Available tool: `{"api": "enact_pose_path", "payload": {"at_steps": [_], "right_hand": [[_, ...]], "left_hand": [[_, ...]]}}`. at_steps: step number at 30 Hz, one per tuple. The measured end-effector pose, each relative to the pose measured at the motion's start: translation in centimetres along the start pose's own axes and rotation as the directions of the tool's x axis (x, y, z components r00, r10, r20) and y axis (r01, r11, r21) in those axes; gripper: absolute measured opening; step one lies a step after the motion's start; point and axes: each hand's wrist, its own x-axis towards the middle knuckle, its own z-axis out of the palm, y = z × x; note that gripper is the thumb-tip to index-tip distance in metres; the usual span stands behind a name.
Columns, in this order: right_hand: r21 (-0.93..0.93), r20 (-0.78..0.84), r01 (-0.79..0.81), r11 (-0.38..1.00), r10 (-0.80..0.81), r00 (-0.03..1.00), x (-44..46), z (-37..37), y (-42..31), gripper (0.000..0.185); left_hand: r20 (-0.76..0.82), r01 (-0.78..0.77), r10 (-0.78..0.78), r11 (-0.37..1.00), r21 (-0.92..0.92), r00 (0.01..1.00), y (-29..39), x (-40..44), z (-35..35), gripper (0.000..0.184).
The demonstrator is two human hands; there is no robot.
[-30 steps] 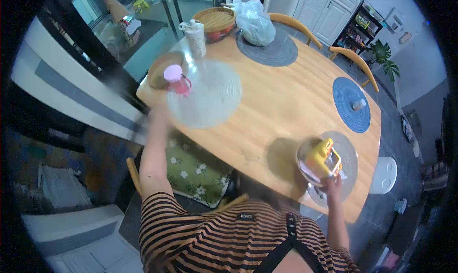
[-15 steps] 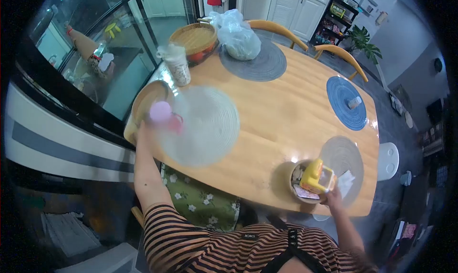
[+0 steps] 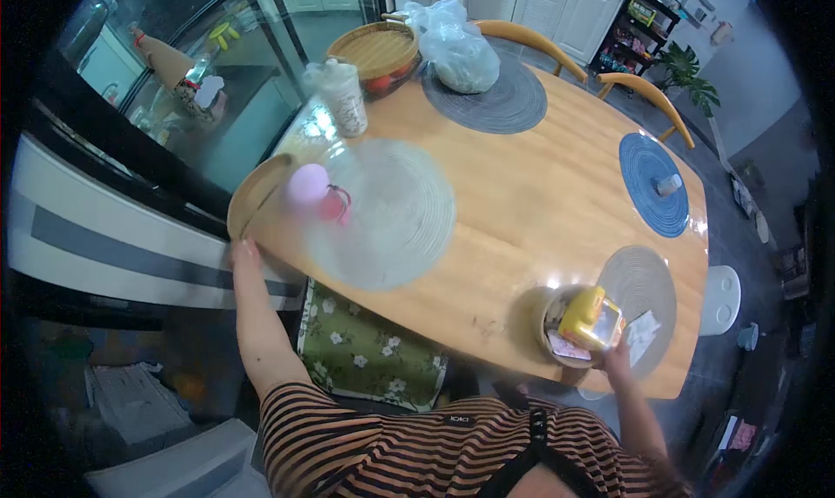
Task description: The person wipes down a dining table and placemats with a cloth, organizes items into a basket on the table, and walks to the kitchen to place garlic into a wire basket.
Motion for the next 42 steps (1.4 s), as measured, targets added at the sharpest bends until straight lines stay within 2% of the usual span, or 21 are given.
{"api": "enact_pose_path", "payload": {"at_steps": [3, 6, 8, 10, 11, 12, 13, 14, 15, 17, 22, 23, 25, 28, 29, 30, 33, 34, 36, 39, 42], "right_hand": [[-0.026, 0.038, 0.107, 0.994, -0.106, 0.994, 0.4, -0.2, 0.3, 0.046], [0.020, 0.066, 0.055, 0.998, -0.056, 0.996, 1.0, -0.8, 1.1, 0.043], [-0.086, 0.041, 0.062, 0.994, -0.059, 0.997, 0.7, -0.1, -0.1, 0.040], [-0.099, 0.047, 0.066, 0.993, -0.062, 0.997, 0.5, 0.0, -0.8, 0.039], [-0.072, 0.060, 0.057, 0.996, -0.053, 0.997, 0.8, -0.3, -0.2, 0.038], [-0.066, 0.119, 0.139, 0.988, -0.130, 0.984, 0.9, -0.3, -0.3, 0.035], [-0.025, 0.172, 0.241, 0.970, -0.234, 0.957, 1.6, -0.8, 1.0, 0.028], [-0.173, 0.140, 0.163, 0.971, -0.139, 0.980, -2.7, -0.3, -5.4, 0.031], [-0.093, 0.232, 0.152, 0.984, -0.127, 0.964, 0.0, -1.6, -1.6, 0.037], [-0.200, 0.098, 0.213, 0.956, -0.197, 0.975, 1.7, -2.6, 1.4, 0.039], [0.181, 0.057, 0.091, 0.979, -0.103, 0.993, -4.4, -7.6, -2.7, 0.040], [0.242, 0.047, 0.065, 0.968, -0.079, 0.996, -5.9, -9.2, -3.4, 0.040], [0.203, 0.008, 0.100, 0.974, -0.103, 0.995, -6.7, -13.0, -1.8, 0.039], [0.247, -0.084, 0.144, 0.958, -0.126, 0.988, -8.3, -19.1, 1.3, 0.038], [0.247, -0.121, 0.181, 0.952, -0.155, 0.980, -8.9, -20.7, 2.0, 0.037], [0.258, -0.165, 0.168, 0.951, -0.127, 0.978, -9.8, -22.8, 2.8, 0.036], [0.209, -0.275, 0.143, 0.967, -0.082, 0.958, -12.0, -28.9, 5.5, 0.034], [0.202, -0.294, 0.111, 0.973, -0.047, 0.955, -13.1, -30.6, 5.6, 0.035], [0.232, -0.347, 0.118, 0.966, -0.032, 0.938, -14.7, -32.9, 6.4, 0.035], [0.241, -0.405, 0.110, 0.964, -0.004, 0.914, -15.7, -35.0, 8.0, 0.038], [0.212, -0.423, 0.121, 0.970, -0.021, 0.906, -15.7, -35.1, 9.1, 0.040]], "left_hand": [[-0.055, -0.077, 0.071, 0.991, -0.114, 0.996, 2.4, -4.5, -4.9, 0.022], [-0.190, -0.235, 0.212, 0.967, -0.103, 0.958, 3.8, -7.8, -10.4, 0.014], [-0.214, -0.295, 0.295, 0.955, 0.031, 0.931, 4.7, -14.6, -11.8, 0.011], [-0.248, -0.328, 0.311, 0.944, -0.033, 0.918, 5.2, -16.8, -14.1, 0.009], [-0.265, -0.355, 0.337, 0.935, -0.022, 0.904, 5.6, -23.6, -10.9, 0.010], [-0.038, -0.485, 0.520, 0.819, 0.307, 0.854, 4.7, -18.6, -16.2, 0.010], [-0.093, -0.461, 0.512, 0.828, 0.320, 0.854, 5.0, -27.2, -11.6, 0.013], [-0.072, -0.470, 0.505, 0.840, 0.272, 0.860, 5.0, -29.5, -10.7, 0.013], [-0.052, -0.476, 0.498, 0.851, 0.223, 0.866, 4.7, -31.3, -9.8, 0.014], [0.108, -0.474, 0.463, 0.839, 0.266, 0.880, 3.8, -35.7, -7.3, 0.015], [0.441, -0.469, 0.332, 0.848, 0.247, 0.834, -1.7, -45.1, -1.3, 0.021], [0.565, -0.438, 0.244, 0.868, 0.236, 0.788, -2.8, -45.7, -0.6, 0.021], [0.676, -0.415, 0.155, 0.877, 0.242, 0.721, -6.1, -48.6, 1.4, 0.020], [0.744, -0.299, -0.011, 0.911, 0.283, 0.668, -12.1, -54.5, 4.3, 0.016], [0.807, -0.320, -0.055, 0.900, 0.295, 0.589, -14.1, -56.1, 5.0, 0.016], [0.853, -0.177, -0.191, 0.934, 0.310, 0.486, -16.4, -56.0, 5.3, 0.014], [0.862, -0.268, -0.237, 0.884, 0.382, 0.448, -24.6, -61.2, 6.5, 0.018], [0.853, -0.296, -0.307, 0.843, 0.449, 0.421, -27.2, -61.6, 6.6, 0.018], [0.811, -0.079, -0.426, 0.866, 0.494, 0.401, -32.1, -63.1, 6.4, 0.018], [0.735, -0.216, -0.612, 0.707, 0.674, 0.292, -36.4, -65.1, 6.7, 0.019], [0.762, -0.577, -0.591, 0.537, 0.616, 0.264, -39.5, -63.8, 6.7, 0.022]]}}
